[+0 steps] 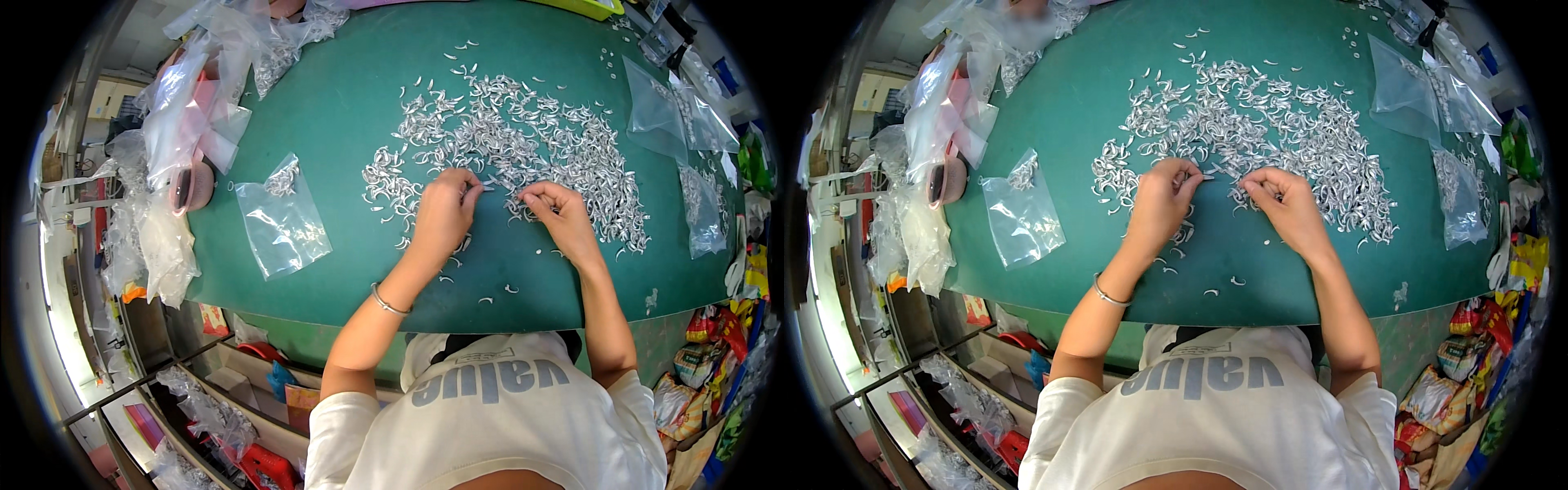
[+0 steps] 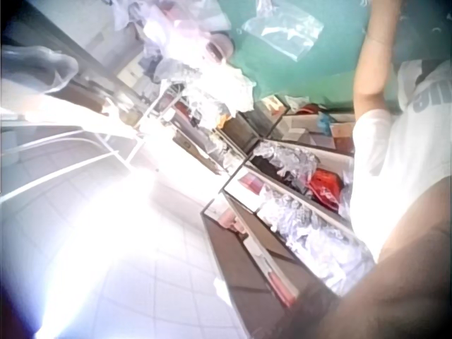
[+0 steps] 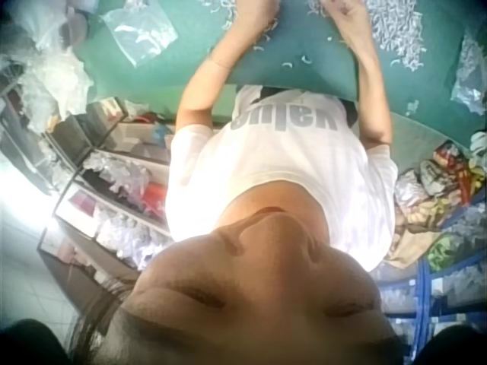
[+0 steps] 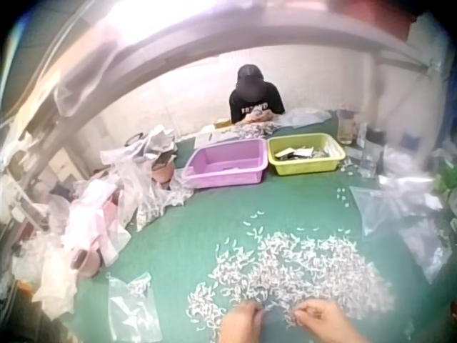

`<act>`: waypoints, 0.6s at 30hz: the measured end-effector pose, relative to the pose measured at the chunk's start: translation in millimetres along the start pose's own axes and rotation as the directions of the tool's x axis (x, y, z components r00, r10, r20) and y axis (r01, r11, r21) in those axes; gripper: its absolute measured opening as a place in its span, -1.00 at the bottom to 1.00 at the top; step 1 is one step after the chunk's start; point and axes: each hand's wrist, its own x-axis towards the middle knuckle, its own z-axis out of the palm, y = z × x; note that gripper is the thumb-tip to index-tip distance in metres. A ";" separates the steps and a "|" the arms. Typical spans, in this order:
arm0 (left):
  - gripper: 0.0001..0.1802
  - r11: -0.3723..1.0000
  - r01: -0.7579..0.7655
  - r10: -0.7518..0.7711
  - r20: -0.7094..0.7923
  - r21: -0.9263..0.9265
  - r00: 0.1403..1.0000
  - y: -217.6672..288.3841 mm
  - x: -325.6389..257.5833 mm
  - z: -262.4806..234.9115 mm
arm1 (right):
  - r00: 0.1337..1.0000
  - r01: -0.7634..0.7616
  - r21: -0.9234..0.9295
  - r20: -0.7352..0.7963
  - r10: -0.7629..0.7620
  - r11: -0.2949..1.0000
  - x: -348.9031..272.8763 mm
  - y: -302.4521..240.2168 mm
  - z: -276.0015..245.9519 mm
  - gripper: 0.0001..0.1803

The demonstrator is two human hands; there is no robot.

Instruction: The person sorts small silver hook-shaped metal components on a green surface by hand, gathering them into piles and placing them into plastic bags.

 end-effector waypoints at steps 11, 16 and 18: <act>-0.83 -0.129 0.184 -0.325 0.217 -0.975 0.920 -15.8 -0.9 -15.6 | 0.941 0.302 -0.631 0.077 -0.330 0.715 22.5 -7.3 22.0 -0.83; -0.88 0.755 0.307 -0.339 0.055 -0.579 0.939 2.8 1.2 -15.0 | 0.925 0.309 -0.748 0.092 -0.369 0.588 30.0 -1.6 30.2 -0.88; -0.88 0.963 0.165 -0.175 -0.031 -0.216 0.984 0.3 1.0 -5.7 | 0.913 0.325 -0.735 0.081 -0.399 0.595 28.6 -2.7 29.5 -0.90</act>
